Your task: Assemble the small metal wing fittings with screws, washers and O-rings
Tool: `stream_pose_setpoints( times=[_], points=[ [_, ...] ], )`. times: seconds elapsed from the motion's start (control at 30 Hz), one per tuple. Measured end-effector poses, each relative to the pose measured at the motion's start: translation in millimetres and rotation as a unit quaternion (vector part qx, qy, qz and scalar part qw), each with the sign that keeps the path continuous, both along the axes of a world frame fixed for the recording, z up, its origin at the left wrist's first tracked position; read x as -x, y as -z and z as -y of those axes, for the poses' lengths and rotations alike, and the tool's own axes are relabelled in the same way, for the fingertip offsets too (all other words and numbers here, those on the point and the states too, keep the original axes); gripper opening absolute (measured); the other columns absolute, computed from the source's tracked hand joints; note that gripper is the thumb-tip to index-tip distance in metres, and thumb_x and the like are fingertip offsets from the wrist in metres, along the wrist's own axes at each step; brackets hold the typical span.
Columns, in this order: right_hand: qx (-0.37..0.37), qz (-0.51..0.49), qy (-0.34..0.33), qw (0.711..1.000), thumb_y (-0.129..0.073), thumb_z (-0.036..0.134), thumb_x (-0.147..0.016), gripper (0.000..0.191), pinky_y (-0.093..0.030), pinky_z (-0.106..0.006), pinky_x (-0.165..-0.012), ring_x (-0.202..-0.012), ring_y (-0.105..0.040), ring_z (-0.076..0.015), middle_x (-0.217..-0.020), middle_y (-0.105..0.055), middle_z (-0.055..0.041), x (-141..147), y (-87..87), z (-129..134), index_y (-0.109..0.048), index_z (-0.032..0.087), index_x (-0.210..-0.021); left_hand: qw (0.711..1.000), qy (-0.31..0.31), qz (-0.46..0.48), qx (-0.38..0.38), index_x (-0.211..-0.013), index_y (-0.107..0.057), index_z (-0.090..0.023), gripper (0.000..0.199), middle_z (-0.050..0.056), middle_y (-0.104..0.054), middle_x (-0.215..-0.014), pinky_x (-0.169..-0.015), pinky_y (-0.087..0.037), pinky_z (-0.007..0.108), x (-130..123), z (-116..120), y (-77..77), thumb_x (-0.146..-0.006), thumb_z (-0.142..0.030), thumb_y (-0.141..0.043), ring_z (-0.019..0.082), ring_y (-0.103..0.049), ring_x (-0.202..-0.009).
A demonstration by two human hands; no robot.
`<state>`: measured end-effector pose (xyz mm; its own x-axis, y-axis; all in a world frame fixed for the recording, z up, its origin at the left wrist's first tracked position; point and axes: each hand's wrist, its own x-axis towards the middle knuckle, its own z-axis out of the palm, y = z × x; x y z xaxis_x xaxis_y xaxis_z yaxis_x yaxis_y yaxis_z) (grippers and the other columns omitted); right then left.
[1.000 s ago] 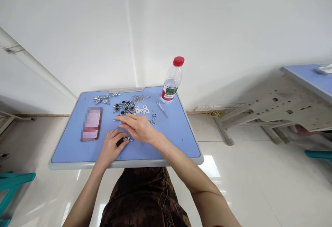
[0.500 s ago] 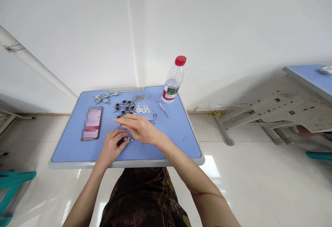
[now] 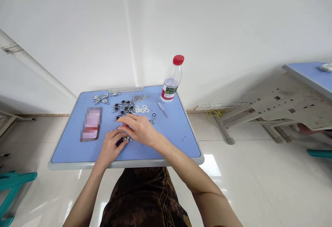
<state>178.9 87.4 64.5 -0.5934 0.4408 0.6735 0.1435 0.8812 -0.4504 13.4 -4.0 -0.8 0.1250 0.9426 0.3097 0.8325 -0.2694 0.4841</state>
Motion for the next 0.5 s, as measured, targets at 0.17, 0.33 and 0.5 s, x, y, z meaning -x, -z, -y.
stream_pose_setpoints(
  times=[0.17, 0.33, 0.5],
  points=[
    [-0.009, 0.073, -0.051, 0.996, -0.040, 0.016, -0.097, 0.032, -0.049, -0.026, -0.067, -0.083, -0.060, -0.0149, -0.102, -0.064, -0.0097, -6.5, -5.9, -0.4, -0.051, 0.016, -0.127, 1.000, -0.001, 0.000, 0.001, -0.100, -0.066, -0.024, 0.015, 0.004, -0.066, -0.097, -0.079, -0.041, 0.037, -0.5, -0.6, -0.6, -0.091, -0.031, -0.056, 0.021, -0.057, -0.091],
    [0.049, 0.038, -0.126, 0.990, -0.032, 0.007, -0.095, 0.039, -0.052, -0.027, -0.072, -0.082, -0.059, -0.0131, -0.096, -0.063, -0.0081, -9.1, -8.9, -2.6, -0.049, 0.015, -0.130, 1.000, -0.001, 0.004, 0.001, -0.098, -0.066, -0.024, 0.015, 0.004, -0.066, -0.096, -0.079, -0.042, 0.037, -0.4, -0.9, -0.3, -0.091, -0.033, -0.055, 0.021, -0.057, -0.090],
    [0.038, 0.002, -0.085, 0.996, -0.041, 0.012, -0.096, 0.027, -0.051, -0.026, -0.067, -0.076, -0.060, -0.0131, -0.093, -0.065, -0.0074, -4.9, -3.3, -1.4, -0.060, 0.016, -0.113, 1.000, -0.001, 0.002, 0.000, -0.098, -0.065, -0.024, 0.015, 0.004, -0.066, -0.096, -0.079, -0.042, 0.037, 0.0, -0.9, 0.3, -0.090, -0.032, -0.056, 0.021, -0.057, -0.090]
  ],
)
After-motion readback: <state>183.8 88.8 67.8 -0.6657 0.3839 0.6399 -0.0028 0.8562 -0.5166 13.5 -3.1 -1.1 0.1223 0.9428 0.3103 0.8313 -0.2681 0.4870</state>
